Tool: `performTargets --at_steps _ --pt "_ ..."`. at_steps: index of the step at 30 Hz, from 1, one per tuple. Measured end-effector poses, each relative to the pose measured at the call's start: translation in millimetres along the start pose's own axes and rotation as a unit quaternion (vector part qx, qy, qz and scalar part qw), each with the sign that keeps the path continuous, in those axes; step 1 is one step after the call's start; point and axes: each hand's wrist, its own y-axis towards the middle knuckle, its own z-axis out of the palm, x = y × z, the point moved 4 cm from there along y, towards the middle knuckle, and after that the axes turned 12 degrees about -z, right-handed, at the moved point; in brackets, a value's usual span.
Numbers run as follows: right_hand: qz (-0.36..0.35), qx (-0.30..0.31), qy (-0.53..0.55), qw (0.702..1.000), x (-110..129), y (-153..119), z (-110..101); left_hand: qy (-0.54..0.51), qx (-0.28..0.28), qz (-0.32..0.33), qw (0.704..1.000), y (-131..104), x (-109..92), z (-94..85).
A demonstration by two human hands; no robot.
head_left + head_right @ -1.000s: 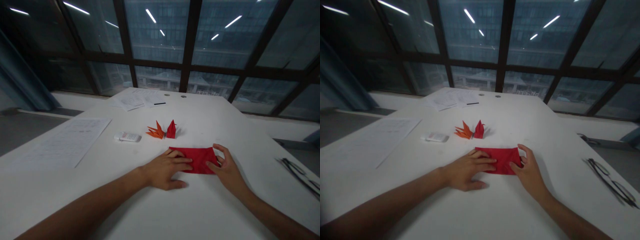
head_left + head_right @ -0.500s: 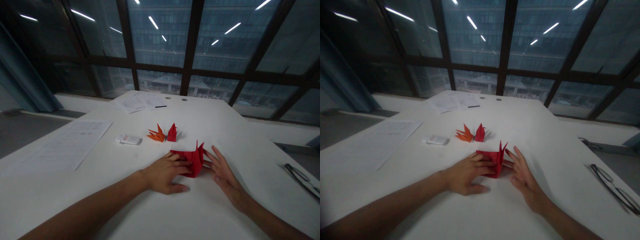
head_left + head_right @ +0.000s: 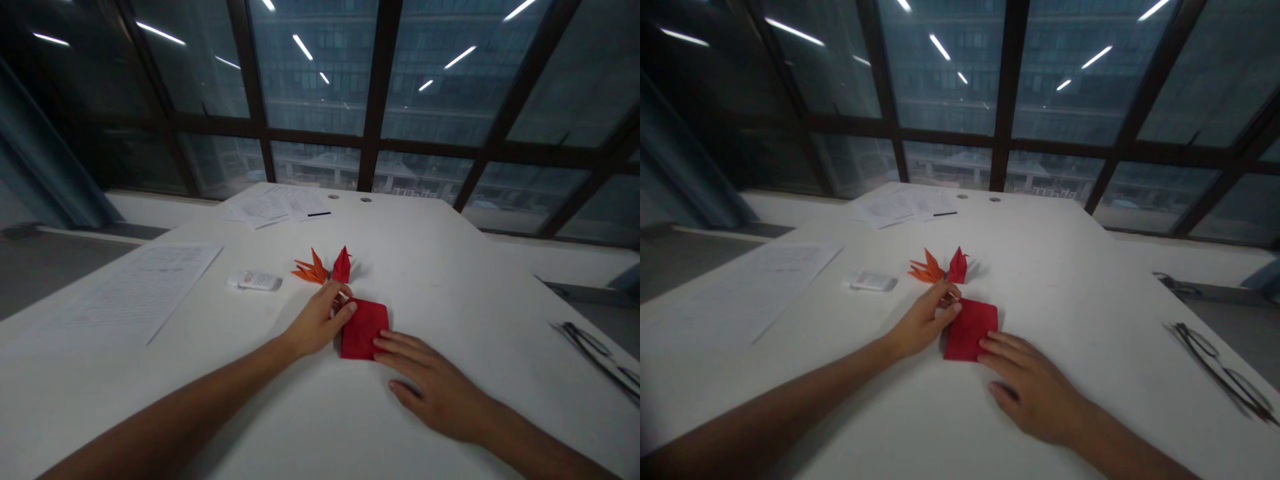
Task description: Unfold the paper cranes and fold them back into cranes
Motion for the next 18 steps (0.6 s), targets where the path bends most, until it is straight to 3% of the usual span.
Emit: performTargets --at_steps 3,6,11,13,15,18 --pt "-0.004 -0.042 -0.006 0.999 0 -1 -4 0.024 0.020 -0.001 1.000 0 3 5.5" --pt "0.051 -0.101 -0.007 0.994 -6 -2 -9 0.028 0.024 0.006 0.999 -2 2 6.9" --pt "0.094 -0.074 -0.001 0.993 -16 -2 -3 -0.025 0.033 -0.034 0.999 -2 0 3.1" --pt "0.112 -0.106 -0.011 0.988 -20 -3 -4 -0.038 0.026 -0.035 0.998 -1 -1 0.8" --pt "0.144 -0.163 -0.014 0.976 -25 -6 -7 -0.004 0.050 -0.019 0.999 0 -4 2.7" --pt "0.200 -0.219 -0.008 0.955 -35 -10 -11 0.130 0.113 0.047 0.984 -3 -11 12.0"
